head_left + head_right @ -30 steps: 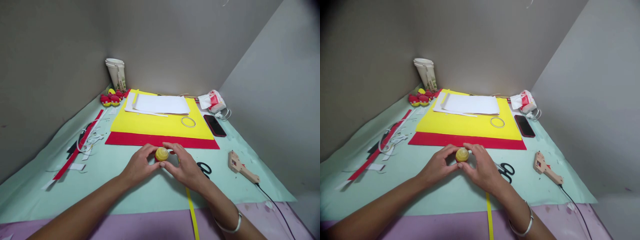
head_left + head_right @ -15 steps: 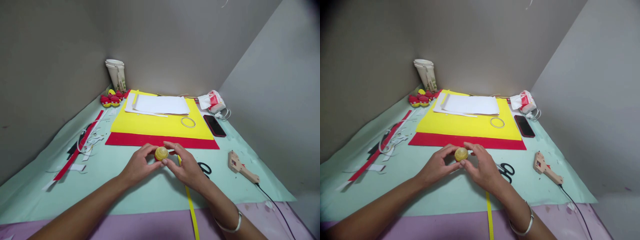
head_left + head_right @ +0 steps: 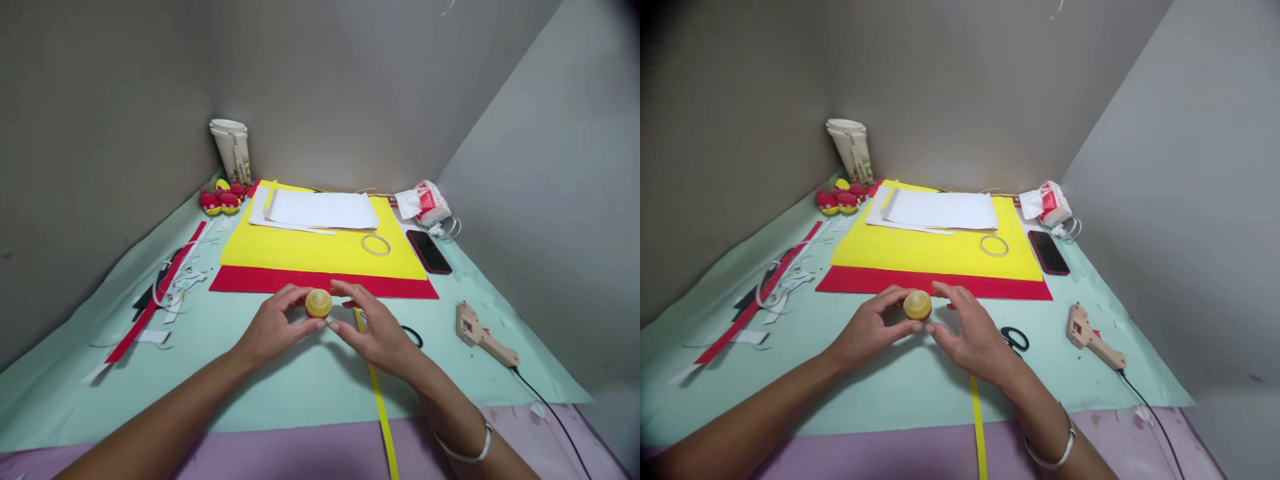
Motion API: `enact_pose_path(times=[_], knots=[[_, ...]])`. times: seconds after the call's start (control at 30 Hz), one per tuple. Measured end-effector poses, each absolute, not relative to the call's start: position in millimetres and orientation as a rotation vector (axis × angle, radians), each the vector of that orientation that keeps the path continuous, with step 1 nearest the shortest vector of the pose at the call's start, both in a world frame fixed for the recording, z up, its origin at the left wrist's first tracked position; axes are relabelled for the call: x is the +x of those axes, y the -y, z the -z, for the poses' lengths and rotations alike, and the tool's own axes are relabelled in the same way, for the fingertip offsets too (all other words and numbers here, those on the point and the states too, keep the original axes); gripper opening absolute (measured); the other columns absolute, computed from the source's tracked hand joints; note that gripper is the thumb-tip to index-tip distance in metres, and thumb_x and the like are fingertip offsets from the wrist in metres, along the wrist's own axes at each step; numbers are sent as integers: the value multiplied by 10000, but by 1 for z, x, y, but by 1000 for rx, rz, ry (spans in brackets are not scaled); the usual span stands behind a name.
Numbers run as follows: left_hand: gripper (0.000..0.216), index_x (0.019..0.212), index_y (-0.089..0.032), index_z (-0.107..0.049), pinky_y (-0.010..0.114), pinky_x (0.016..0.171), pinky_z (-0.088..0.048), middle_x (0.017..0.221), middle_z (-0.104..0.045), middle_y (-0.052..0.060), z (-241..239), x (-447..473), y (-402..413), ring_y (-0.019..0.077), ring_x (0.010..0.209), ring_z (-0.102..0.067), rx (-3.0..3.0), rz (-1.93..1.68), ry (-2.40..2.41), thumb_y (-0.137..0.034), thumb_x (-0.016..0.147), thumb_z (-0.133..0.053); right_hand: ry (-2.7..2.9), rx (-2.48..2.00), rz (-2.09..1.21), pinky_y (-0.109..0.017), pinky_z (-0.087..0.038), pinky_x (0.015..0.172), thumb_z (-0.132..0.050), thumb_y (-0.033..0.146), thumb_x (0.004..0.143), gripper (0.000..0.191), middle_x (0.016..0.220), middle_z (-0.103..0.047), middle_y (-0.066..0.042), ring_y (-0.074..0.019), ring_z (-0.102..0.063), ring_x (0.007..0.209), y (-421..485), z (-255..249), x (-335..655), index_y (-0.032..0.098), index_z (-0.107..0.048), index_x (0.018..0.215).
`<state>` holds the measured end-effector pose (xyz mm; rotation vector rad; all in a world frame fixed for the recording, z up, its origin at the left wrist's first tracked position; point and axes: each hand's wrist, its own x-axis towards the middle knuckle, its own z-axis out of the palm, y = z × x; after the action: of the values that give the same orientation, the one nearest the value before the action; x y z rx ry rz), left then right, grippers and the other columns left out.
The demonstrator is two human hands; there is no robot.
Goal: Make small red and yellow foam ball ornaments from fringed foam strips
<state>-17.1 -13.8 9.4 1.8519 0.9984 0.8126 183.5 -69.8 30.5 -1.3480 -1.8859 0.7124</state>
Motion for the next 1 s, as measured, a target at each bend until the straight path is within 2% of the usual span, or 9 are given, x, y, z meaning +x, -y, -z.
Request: enact_pose_path(times=[0.3, 0.57, 0.8, 1.0], knots=[[420, 1119, -262, -684, 354, 853, -480, 982, -637, 27, -6, -15, 9, 227, 940, -621, 1858, -740, -991, -381, 724, -760, 1856, -1423, -650, -414, -524, 893, -656, 192, 812, 563, 1251, -601, -91, -229, -608, 1050, 64, -9, 178, 244, -466, 1339], [418, 1108, -268, -693, 381, 913, -459, 1037, -637, 43, -1, -15, 8, 239, 993, -604, 1842, -737, -970, -359, 708, -772, 1790, -1440, -599, -408, -521, 898, -656, 136, 785, 588, 1229, -612, -98, -238, -595, 1079, 63, 1, 168, 231, -472, 1335], [435, 1141, -303, -692, 400, 930, -448, 1039, -652, 36, -5, -15, 8, 252, 1009, -593, 1876, -700, -960, -360, 715, -756, 1782, -1436, -595, -407, -525, 883, -668, 150, 780, 608, 1206, -618, -98, -235, -597, 1052, 63, 4, 168, 216, -462, 1348], [464, 1148, -281, -676, 398, 927, -461, 1037, -645, 39, -5, -15, 8, 254, 1013, -603, 1872, -684, -985, -388, 706, -765, 1772, -1446, -570, -425, -515, 895, -680, 171, 775, 592, 1191, -637, -90, -243, -610, 1039, 64, 5, 168, 247, -487, 1329]])
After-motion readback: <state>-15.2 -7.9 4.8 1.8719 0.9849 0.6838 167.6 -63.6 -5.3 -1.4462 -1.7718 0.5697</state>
